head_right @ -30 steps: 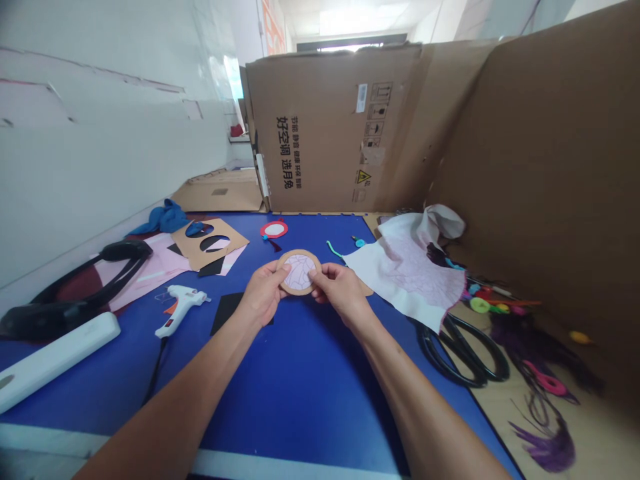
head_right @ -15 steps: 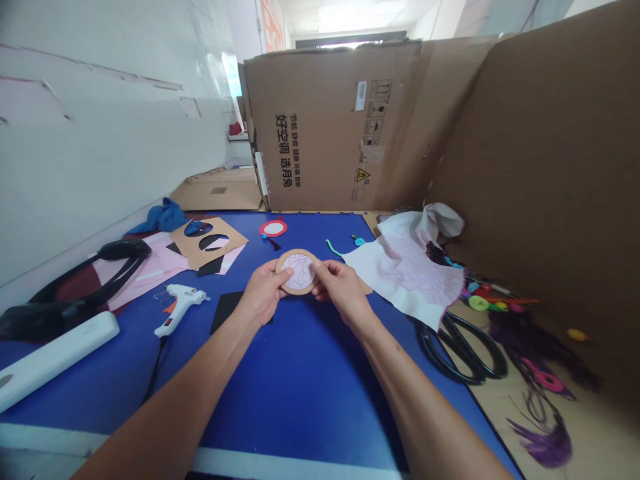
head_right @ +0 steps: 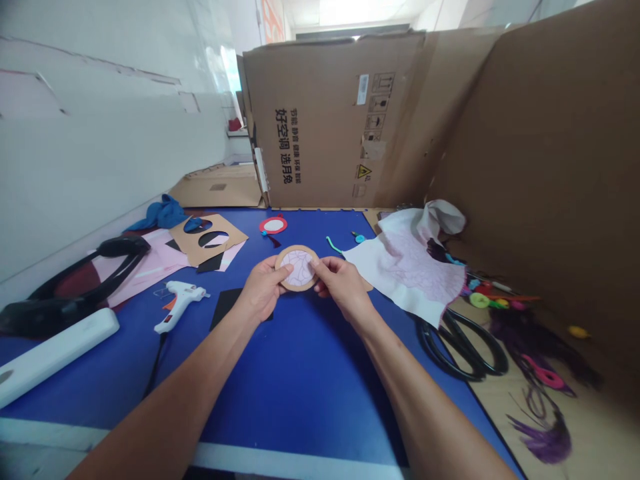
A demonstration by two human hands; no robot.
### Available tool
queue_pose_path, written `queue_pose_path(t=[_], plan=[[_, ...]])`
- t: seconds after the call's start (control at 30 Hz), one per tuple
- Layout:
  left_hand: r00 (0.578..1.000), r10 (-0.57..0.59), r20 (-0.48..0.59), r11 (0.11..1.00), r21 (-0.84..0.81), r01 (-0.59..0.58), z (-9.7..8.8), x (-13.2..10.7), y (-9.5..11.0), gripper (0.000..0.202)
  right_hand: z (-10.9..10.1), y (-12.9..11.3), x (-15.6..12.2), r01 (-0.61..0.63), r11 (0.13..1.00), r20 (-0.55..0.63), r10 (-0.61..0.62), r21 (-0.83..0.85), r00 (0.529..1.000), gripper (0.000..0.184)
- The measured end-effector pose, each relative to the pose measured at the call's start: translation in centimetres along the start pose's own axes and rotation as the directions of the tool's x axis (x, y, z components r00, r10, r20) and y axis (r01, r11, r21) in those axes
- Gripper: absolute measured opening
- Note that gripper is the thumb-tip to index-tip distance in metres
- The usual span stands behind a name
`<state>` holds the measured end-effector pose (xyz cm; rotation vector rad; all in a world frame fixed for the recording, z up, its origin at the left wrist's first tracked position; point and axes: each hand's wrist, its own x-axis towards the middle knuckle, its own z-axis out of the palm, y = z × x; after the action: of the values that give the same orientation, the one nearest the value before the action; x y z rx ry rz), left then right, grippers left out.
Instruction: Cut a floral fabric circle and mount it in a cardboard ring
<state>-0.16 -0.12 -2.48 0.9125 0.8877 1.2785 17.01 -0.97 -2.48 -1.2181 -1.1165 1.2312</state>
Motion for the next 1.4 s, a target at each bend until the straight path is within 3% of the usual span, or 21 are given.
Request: queue_pose_path(t=[0.5,0.87,1.0,1.4], plan=[[0.987,0.058,-0.150,0.992,-0.099,-0.073,0.4,0.2,0.1,0.023,0.5,0.0,-0.4,0.007,1.000,0.023,-0.006,-0.025,1.000,0.041],[0.990,0.037,-0.133,0.993,-0.106,-0.052,0.5,0.1,0.1,0.026,0.6,-0.3,-0.6,0.019,0.999,0.017,-0.019,-0.039,1.000,0.032],[0.988,0.042,-0.148,0.993,-0.103,-0.058,0.6,0.0,0.2,0.026,0.7,-0.5,-0.7,0.028,1.000,0.007,-0.028,-0.007,1.000,0.041],[0.998,0.042,-0.047,0.998,-0.044,-0.044,0.7,-0.3,-0.4,0.032,0.6,0.5,-0.3,0.093,0.993,-0.022,-0.095,-0.070,0.995,0.037]])
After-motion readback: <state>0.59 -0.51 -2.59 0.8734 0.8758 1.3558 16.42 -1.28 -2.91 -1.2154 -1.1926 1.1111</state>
